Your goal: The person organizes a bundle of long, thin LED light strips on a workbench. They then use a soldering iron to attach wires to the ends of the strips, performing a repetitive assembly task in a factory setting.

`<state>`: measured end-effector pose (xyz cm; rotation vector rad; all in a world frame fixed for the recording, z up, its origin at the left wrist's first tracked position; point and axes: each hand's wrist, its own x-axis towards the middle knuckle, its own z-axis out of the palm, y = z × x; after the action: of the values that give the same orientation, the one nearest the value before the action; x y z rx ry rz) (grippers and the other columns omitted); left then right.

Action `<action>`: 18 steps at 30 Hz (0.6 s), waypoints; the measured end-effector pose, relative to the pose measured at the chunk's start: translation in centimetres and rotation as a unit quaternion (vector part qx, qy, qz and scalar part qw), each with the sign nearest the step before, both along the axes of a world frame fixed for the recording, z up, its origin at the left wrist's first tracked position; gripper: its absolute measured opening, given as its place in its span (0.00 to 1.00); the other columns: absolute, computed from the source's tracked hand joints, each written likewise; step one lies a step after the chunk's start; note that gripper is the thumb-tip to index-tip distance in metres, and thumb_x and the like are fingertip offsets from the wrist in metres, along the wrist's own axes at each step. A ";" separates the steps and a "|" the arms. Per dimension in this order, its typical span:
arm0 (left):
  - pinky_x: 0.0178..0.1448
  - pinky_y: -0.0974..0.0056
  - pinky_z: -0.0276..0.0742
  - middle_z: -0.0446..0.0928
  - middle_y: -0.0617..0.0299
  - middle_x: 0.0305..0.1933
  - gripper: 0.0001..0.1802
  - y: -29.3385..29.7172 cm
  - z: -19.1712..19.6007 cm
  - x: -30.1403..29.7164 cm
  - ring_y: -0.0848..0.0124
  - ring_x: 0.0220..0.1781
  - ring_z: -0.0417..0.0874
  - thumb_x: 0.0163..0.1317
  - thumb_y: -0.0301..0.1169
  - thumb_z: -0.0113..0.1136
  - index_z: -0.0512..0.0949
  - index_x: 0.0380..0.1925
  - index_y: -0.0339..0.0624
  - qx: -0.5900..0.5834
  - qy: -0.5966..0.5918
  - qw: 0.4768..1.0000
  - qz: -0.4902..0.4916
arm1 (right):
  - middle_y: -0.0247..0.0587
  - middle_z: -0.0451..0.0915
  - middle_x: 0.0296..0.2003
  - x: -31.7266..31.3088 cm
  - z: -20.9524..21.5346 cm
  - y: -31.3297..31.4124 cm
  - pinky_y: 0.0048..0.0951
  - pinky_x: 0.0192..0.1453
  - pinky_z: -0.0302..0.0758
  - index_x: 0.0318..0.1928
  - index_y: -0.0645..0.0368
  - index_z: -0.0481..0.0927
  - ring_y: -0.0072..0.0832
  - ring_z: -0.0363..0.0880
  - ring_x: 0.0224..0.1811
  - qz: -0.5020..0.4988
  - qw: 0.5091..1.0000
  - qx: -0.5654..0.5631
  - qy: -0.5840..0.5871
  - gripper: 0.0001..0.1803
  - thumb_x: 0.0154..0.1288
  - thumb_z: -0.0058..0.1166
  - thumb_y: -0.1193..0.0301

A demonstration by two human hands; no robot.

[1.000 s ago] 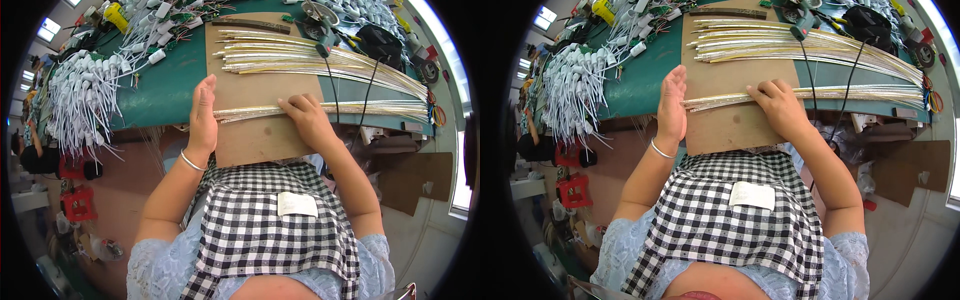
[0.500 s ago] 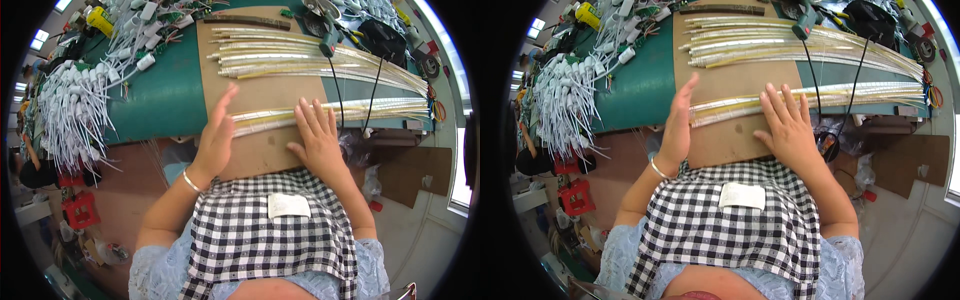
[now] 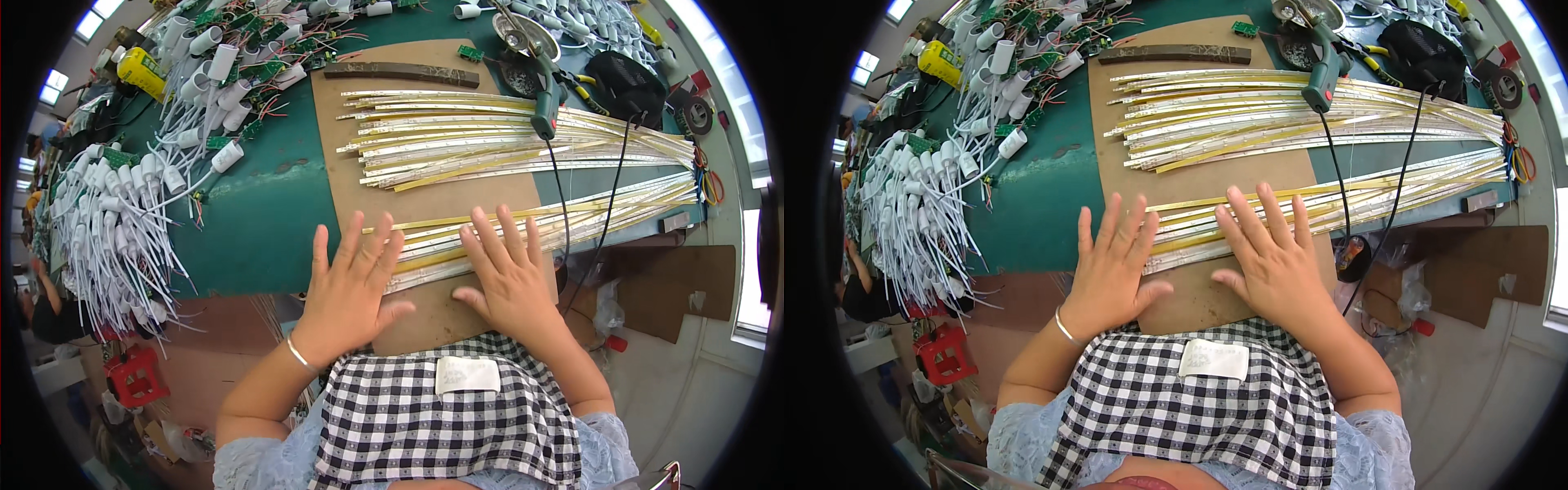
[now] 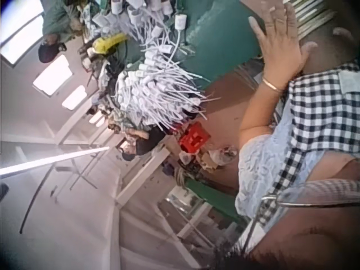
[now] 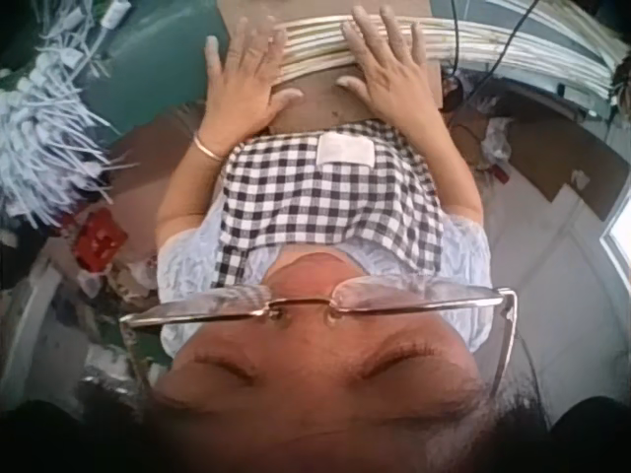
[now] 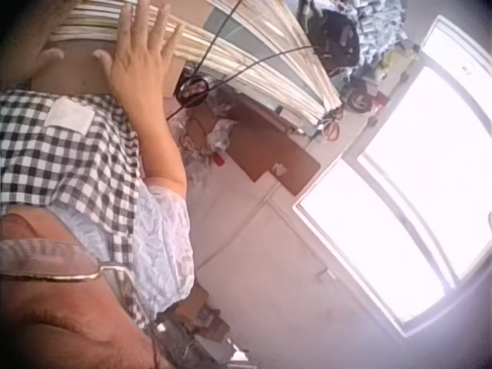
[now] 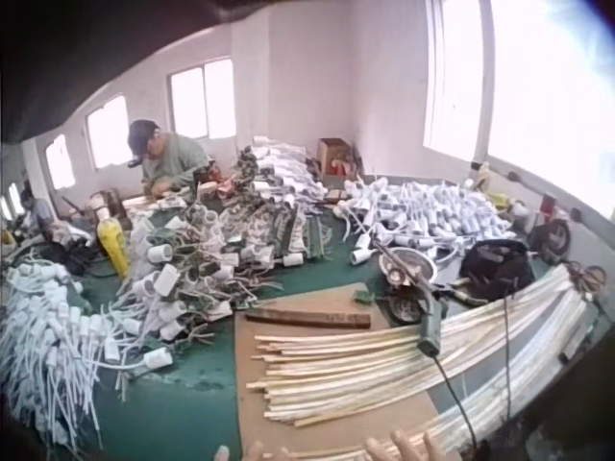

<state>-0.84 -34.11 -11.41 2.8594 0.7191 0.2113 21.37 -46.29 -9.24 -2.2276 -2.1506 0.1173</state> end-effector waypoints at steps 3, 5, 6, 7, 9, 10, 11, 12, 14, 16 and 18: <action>0.76 0.33 0.38 0.55 0.53 0.78 0.47 -0.4 -0.6 -0.6 0.51 0.80 0.49 0.62 0.64 0.50 0.60 0.71 0.40 -0.033 0.053 0.998 -0.023 | 0.34 0.59 0.74 0.0 -0.6 -1.0 0.56 0.79 0.40 0.72 0.47 0.65 0.40 0.49 0.78 0.005 0.999 -0.030 0.010 0.42 0.62 0.52 0.41; 0.76 0.33 0.33 0.52 0.50 0.78 0.49 0.0 -0.3 0.0 0.49 0.81 0.47 0.62 0.64 0.49 0.58 0.72 0.37 -0.031 0.068 0.997 -0.015 | 0.33 0.59 0.74 0.3 -1.1 -0.7 0.56 0.79 0.40 0.72 0.47 0.65 0.40 0.49 0.78 0.003 0.999 -0.042 0.011 0.42 0.62 0.51 0.41; 0.77 0.33 0.30 0.51 0.49 0.79 0.50 0.5 0.0 0.4 0.48 0.81 0.45 0.62 0.64 0.49 0.57 0.72 0.36 -0.027 0.074 0.997 -0.010 | 0.33 0.59 0.74 0.4 -1.0 -0.1 0.55 0.79 0.39 0.72 0.47 0.64 0.40 0.49 0.78 -0.003 0.999 -0.036 0.013 0.42 0.63 0.50 0.41; 0.76 0.33 0.33 0.53 0.50 0.78 0.49 1.0 -0.1 0.8 0.49 0.80 0.47 0.62 0.64 0.50 0.58 0.72 0.37 -0.013 0.057 0.998 0.003 | 0.33 0.59 0.74 0.5 -1.1 0.4 0.55 0.79 0.39 0.72 0.47 0.64 0.40 0.49 0.78 -0.005 1.000 -0.026 0.005 0.42 0.63 0.50 0.41; 0.76 0.33 0.38 0.55 0.52 0.77 0.47 1.8 -0.3 1.3 0.51 0.80 0.50 0.61 0.63 0.51 0.61 0.71 0.40 0.017 0.022 0.999 0.029 | 0.33 0.59 0.74 0.7 -1.4 1.3 0.55 0.79 0.40 0.72 0.48 0.63 0.40 0.49 0.78 -0.009 1.000 -0.003 -0.010 0.42 0.63 0.50 0.41; 0.76 0.32 0.38 0.55 0.52 0.77 0.47 1.8 0.2 1.2 0.50 0.80 0.50 0.61 0.63 0.52 0.62 0.71 0.41 0.005 0.004 1.000 0.028 | 0.33 0.59 0.74 0.6 -0.8 1.3 0.55 0.79 0.40 0.72 0.48 0.64 0.40 0.48 0.79 -0.007 1.000 -0.003 -0.017 0.41 0.63 0.51 0.42; 0.75 0.31 0.38 0.55 0.52 0.77 0.47 1.6 0.3 0.8 0.51 0.80 0.50 0.61 0.63 0.51 0.62 0.71 0.41 0.006 -0.002 1.000 0.018 | 0.33 0.59 0.74 0.5 -0.2 1.1 0.55 0.79 0.40 0.72 0.48 0.64 0.41 0.48 0.79 -0.005 1.000 -0.003 -0.010 0.41 0.63 0.51 0.42; 0.75 0.31 0.38 0.55 0.53 0.77 0.46 1.3 0.3 0.0 0.51 0.80 0.50 0.61 0.63 0.51 0.62 0.71 0.42 0.007 -0.006 1.000 0.009 | 0.33 0.58 0.74 0.5 0.3 0.7 0.56 0.79 0.40 0.72 0.48 0.64 0.41 0.47 0.79 -0.002 1.000 -0.003 -0.001 0.41 0.63 0.51 0.42; 0.75 0.30 0.38 0.56 0.53 0.77 0.46 0.4 -0.1 -1.4 0.52 0.79 0.51 0.61 0.63 0.50 0.63 0.70 0.43 0.002 0.009 1.000 -0.008 | 0.33 0.58 0.74 0.4 -0.1 -0.5 0.56 0.79 0.40 0.72 0.47 0.65 0.41 0.47 0.79 0.007 1.000 -0.015 0.005 0.41 0.63 0.51 0.41; 0.74 0.30 0.38 0.58 0.55 0.77 0.45 -0.7 -0.8 -2.3 0.52 0.79 0.53 0.61 0.64 0.50 0.65 0.70 0.44 -0.012 0.045 0.998 -0.031 | 0.33 0.58 0.74 0.3 -1.1 -2.1 0.57 0.79 0.41 0.71 0.47 0.65 0.42 0.47 0.79 0.012 0.999 -0.042 -0.003 0.41 0.62 0.51 0.41; 0.74 0.29 0.38 0.60 0.55 0.76 0.44 -1.9 -0.5 -2.7 0.53 0.78 0.55 0.61 0.64 0.50 0.67 0.68 0.44 -0.039 0.035 0.998 -0.041 | 0.33 0.58 0.74 0.2 -0.8 -2.9 0.58 0.79 0.42 0.71 0.46 0.66 0.42 0.48 0.78 0.020 0.999 -0.050 0.004 0.41 0.62 0.53 0.41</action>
<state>-3.52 -36.01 -11.94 2.8271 0.6077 0.0709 21.53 -49.19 -10.05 -2.2320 -2.2335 0.2405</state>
